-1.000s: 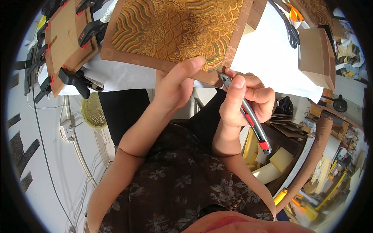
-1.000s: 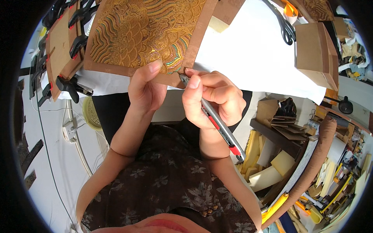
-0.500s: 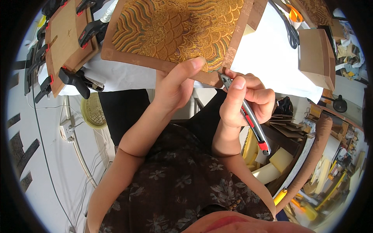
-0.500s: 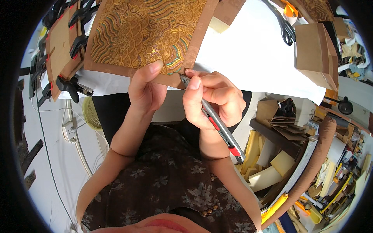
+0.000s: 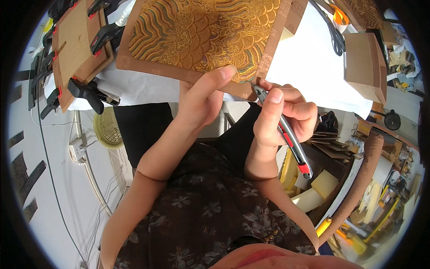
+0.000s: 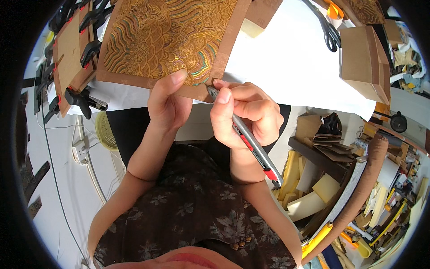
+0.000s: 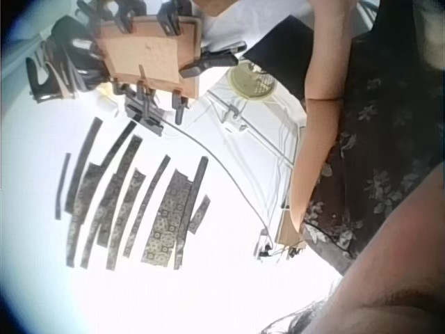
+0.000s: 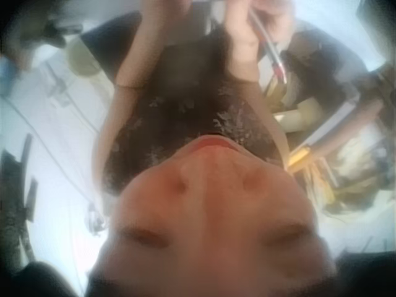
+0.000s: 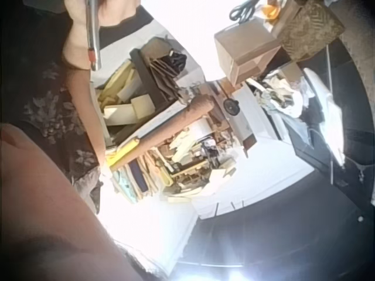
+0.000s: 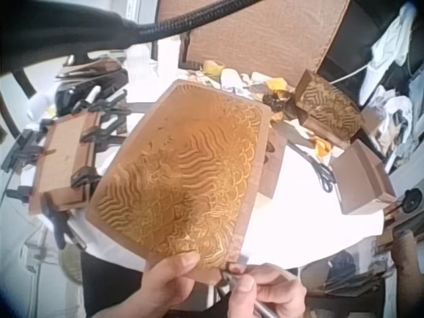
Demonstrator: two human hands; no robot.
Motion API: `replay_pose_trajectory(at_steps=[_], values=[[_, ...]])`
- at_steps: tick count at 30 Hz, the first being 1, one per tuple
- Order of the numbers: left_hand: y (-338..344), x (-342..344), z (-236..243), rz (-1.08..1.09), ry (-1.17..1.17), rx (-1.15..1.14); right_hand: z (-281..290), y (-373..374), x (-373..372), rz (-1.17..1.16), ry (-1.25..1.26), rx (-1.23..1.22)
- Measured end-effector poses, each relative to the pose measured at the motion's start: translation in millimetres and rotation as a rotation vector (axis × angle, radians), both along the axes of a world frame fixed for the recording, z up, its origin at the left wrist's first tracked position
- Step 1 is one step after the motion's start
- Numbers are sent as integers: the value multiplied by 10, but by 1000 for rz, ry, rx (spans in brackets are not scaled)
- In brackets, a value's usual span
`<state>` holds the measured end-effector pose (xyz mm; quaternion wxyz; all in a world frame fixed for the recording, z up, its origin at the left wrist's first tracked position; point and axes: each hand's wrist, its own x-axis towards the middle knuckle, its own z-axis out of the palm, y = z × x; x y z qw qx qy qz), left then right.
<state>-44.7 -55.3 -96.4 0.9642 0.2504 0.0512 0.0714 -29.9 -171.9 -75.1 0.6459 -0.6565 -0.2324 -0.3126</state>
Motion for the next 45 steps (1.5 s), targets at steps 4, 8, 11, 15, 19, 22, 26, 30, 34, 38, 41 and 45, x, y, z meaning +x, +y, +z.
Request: replay_pose_trajectory(at_steps=[4,8,11,15,19,22,26,30,34,38,41,45], values=[[3,0,6,0,6,-10,8,-13,-8,17,2,-14],[-12,2,-32,25,9,-17,1,3,-23,7,7,71],[-8,-20,-60,24,30,-24,1,-71,-20,39,-26,-36],[5,-63,-43,7,46,-31,28,-82,-32,6,-10,-101],[24,-68,-22,-23,17,-21,18,-136,37,188,-76,71],[44,-92,-44,-68,73,80,3,-38,39,162,-59,42],[66,-103,61,12,50,207,51,-144,-48,32,-103,92],[223,-115,98,-19,3,295,25,-195,28,-47,-122,172],[437,-65,97,-34,-105,148,-13,-157,91,-68,-148,155],[544,-32,53,82,-238,37,-39,-108,84,-43,-102,136],[567,-28,-1,232,-200,120,-47,-108,75,-38,-102,134],[532,-19,35,142,-262,-41,-34,-86,52,-36,-88,137]])
